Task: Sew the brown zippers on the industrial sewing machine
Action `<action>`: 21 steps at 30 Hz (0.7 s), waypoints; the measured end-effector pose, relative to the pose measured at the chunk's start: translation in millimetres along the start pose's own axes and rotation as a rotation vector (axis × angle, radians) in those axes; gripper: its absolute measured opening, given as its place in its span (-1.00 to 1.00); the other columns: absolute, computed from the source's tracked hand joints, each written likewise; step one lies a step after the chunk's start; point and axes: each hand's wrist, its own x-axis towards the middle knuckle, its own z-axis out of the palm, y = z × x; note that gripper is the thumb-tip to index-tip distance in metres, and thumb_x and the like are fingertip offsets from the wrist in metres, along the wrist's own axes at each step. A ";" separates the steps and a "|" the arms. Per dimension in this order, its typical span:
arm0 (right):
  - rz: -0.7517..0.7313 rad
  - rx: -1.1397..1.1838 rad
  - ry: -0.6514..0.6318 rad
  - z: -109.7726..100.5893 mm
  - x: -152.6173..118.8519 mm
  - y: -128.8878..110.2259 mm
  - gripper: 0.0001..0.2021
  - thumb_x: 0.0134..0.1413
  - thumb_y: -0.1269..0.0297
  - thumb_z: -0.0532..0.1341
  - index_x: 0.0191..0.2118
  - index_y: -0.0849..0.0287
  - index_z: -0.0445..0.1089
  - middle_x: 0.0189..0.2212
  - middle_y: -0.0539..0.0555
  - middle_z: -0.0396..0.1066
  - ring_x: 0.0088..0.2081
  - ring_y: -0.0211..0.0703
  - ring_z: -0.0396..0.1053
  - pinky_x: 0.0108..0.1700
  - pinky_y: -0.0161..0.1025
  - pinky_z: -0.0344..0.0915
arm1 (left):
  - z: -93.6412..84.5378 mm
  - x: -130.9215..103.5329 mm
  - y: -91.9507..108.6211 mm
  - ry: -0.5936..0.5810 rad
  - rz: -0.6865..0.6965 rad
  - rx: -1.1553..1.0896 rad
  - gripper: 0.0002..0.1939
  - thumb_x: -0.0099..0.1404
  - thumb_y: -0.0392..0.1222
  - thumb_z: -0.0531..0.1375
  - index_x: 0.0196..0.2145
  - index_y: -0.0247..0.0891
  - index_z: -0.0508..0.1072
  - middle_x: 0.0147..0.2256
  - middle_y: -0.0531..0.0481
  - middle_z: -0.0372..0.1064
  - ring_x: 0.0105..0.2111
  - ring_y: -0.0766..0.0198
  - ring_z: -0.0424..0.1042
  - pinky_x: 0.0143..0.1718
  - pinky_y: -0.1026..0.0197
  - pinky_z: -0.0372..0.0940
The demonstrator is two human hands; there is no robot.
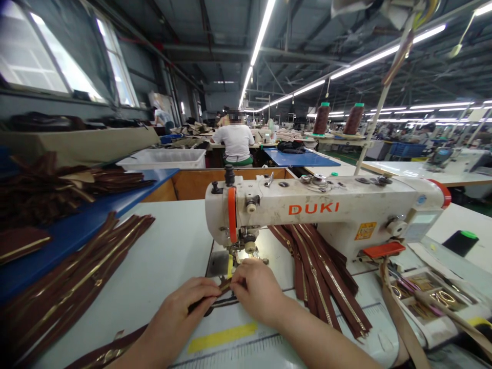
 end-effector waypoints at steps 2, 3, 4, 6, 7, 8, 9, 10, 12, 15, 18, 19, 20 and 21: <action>0.003 -0.019 0.000 1.0 0.0 -1.0 -0.87 0.00 0.49 0.16 -0.50 0.19 0.36 -0.51 -0.03 0.28 -0.36 -0.23 0.26 -0.32 -0.34 0.11 | 0.5 -1.3 -0.1 0.015 0.035 0.030 -0.74 0.23 -0.33 0.02 -0.38 -0.19 0.51 -0.30 -0.03 0.46 -0.25 0.22 0.44 -0.18 0.20 0.37; 0.001 -0.027 -0.002 1.4 -0.1 -1.5 -0.87 0.00 0.49 0.15 -0.49 0.19 0.35 -0.51 -0.02 0.28 -0.36 -0.23 0.25 -0.32 -0.33 0.11 | 0.8 -2.1 -0.2 0.018 0.062 0.052 -0.73 0.23 -0.35 0.02 -0.37 -0.19 0.51 -0.31 -0.03 0.45 -0.26 0.22 0.44 -0.19 0.22 0.37; 0.000 -0.035 -0.005 1.6 -0.1 -2.0 -0.87 -0.01 0.50 0.15 -0.49 0.19 0.35 -0.51 -0.02 0.28 -0.35 -0.23 0.25 -0.32 -0.33 0.11 | 1.2 -3.0 -0.3 0.022 0.095 0.079 -0.72 0.24 -0.36 0.01 -0.35 -0.18 0.51 -0.31 -0.02 0.45 -0.26 0.23 0.43 -0.20 0.23 0.37; -0.004 -0.059 -0.007 1.8 -0.1 -2.7 -0.87 -0.01 0.50 0.14 -0.49 0.19 0.34 -0.50 -0.01 0.28 -0.35 -0.22 0.25 -0.32 -0.33 0.11 | 2.1 -4.5 -0.7 0.016 0.173 0.146 -0.70 0.23 -0.40 0.00 -0.29 -0.18 0.50 -0.30 -0.02 0.44 -0.26 0.24 0.43 -0.20 0.23 0.38; -0.005 -0.073 -0.007 1.9 -0.1 -3.0 -0.88 -0.01 0.49 0.13 -0.49 0.18 0.34 -0.50 -0.01 0.28 -0.34 -0.21 0.25 -0.31 -0.32 0.11 | 2.6 -5.0 -1.1 0.010 0.207 0.184 -0.69 0.23 -0.43 0.00 -0.26 -0.19 0.50 -0.30 -0.02 0.44 -0.26 0.23 0.42 -0.20 0.22 0.38; -0.008 -0.085 -0.006 2.0 -0.1 -3.3 -0.88 0.00 0.49 0.13 -0.48 0.18 0.33 -0.49 -0.01 0.29 -0.34 -0.21 0.25 -0.31 -0.32 0.11 | 3.1 -5.3 -1.6 0.003 0.235 0.220 -0.68 0.22 -0.45 0.01 -0.24 -0.19 0.49 -0.29 -0.02 0.43 -0.25 0.23 0.42 -0.19 0.21 0.39; -0.011 -0.096 -0.005 2.0 -0.2 -3.5 -0.88 0.00 0.49 0.13 -0.48 0.18 0.33 -0.49 -0.01 0.29 -0.33 -0.21 0.24 -0.30 -0.31 0.11 | 3.7 -5.4 -2.1 -0.006 0.256 0.252 -0.67 0.21 -0.47 0.01 -0.23 -0.20 0.48 -0.29 -0.02 0.43 -0.25 0.22 0.41 -0.19 0.20 0.39; -0.013 -0.104 -0.006 2.0 -0.2 -3.7 -0.89 0.00 0.48 0.13 -0.47 0.18 0.32 -0.48 0.00 0.29 -0.33 -0.20 0.24 -0.29 -0.31 0.11 | 4.3 -5.4 -2.8 -0.018 0.268 0.280 -0.67 0.20 -0.49 0.02 -0.22 -0.21 0.48 -0.28 -0.02 0.43 -0.25 0.21 0.41 -0.18 0.19 0.39; -0.017 -0.119 -0.017 1.7 -0.3 -4.4 -0.89 0.01 0.48 0.12 -0.46 0.18 0.32 -0.47 0.00 0.30 -0.32 -0.20 0.25 -0.28 -0.31 0.12 | 5.6 -5.2 -4.2 -0.034 0.275 0.320 -0.68 0.20 -0.50 0.02 -0.21 -0.23 0.46 -0.27 -0.02 0.42 -0.24 0.20 0.40 -0.16 0.16 0.38; -0.015 -0.148 -0.035 0.6 0.1 -6.3 -0.88 0.03 0.48 0.11 -0.45 0.19 0.33 -0.46 0.01 0.29 -0.31 -0.19 0.25 -0.27 -0.30 0.13 | 7.1 -5.6 -5.1 -0.068 0.262 0.367 -0.65 0.22 -0.49 -0.01 -0.17 -0.22 0.45 -0.24 -0.03 0.41 -0.21 0.19 0.38 -0.13 0.13 0.37; 0.005 -0.190 -0.060 -0.1 1.0 -8.9 -0.88 0.07 0.46 0.10 -0.42 0.19 0.33 -0.44 0.03 0.32 -0.28 -0.17 0.27 -0.24 -0.28 0.15 | 6.8 -7.1 -1.5 -0.094 0.242 0.384 -0.64 0.24 -0.46 -0.03 -0.13 -0.21 0.43 -0.20 -0.06 0.41 -0.17 0.17 0.36 -0.07 0.09 0.33; 0.014 -0.207 -0.071 -0.2 1.5 -9.5 -0.88 0.08 0.45 0.09 -0.41 0.19 0.34 -0.42 0.05 0.33 -0.27 -0.16 0.27 -0.23 -0.27 0.16 | 6.0 -7.5 0.9 -0.097 0.239 0.377 -0.65 0.25 -0.44 -0.03 -0.13 -0.21 0.43 -0.20 -0.07 0.41 -0.16 0.15 0.36 -0.05 0.07 0.31; 0.024 -0.224 -0.082 -0.3 2.1 -10.0 -0.89 0.09 0.44 0.09 -0.39 0.19 0.34 -0.40 0.06 0.34 -0.25 -0.15 0.28 -0.22 -0.26 0.16 | 4.8 -7.5 3.9 -0.106 0.235 0.365 -0.67 0.26 -0.41 -0.03 -0.13 -0.21 0.43 -0.19 -0.08 0.41 -0.15 0.14 0.35 -0.03 0.05 0.30; 0.034 -0.240 -0.092 -0.3 2.7 -10.2 -0.89 0.10 0.43 0.09 -0.37 0.20 0.35 -0.39 0.07 0.35 -0.25 -0.14 0.28 -0.21 -0.26 0.17 | 3.2 -7.1 7.3 -0.122 0.222 0.349 -0.67 0.26 -0.40 -0.02 -0.13 -0.22 0.44 -0.18 -0.10 0.40 -0.14 0.12 0.35 -0.02 0.02 0.28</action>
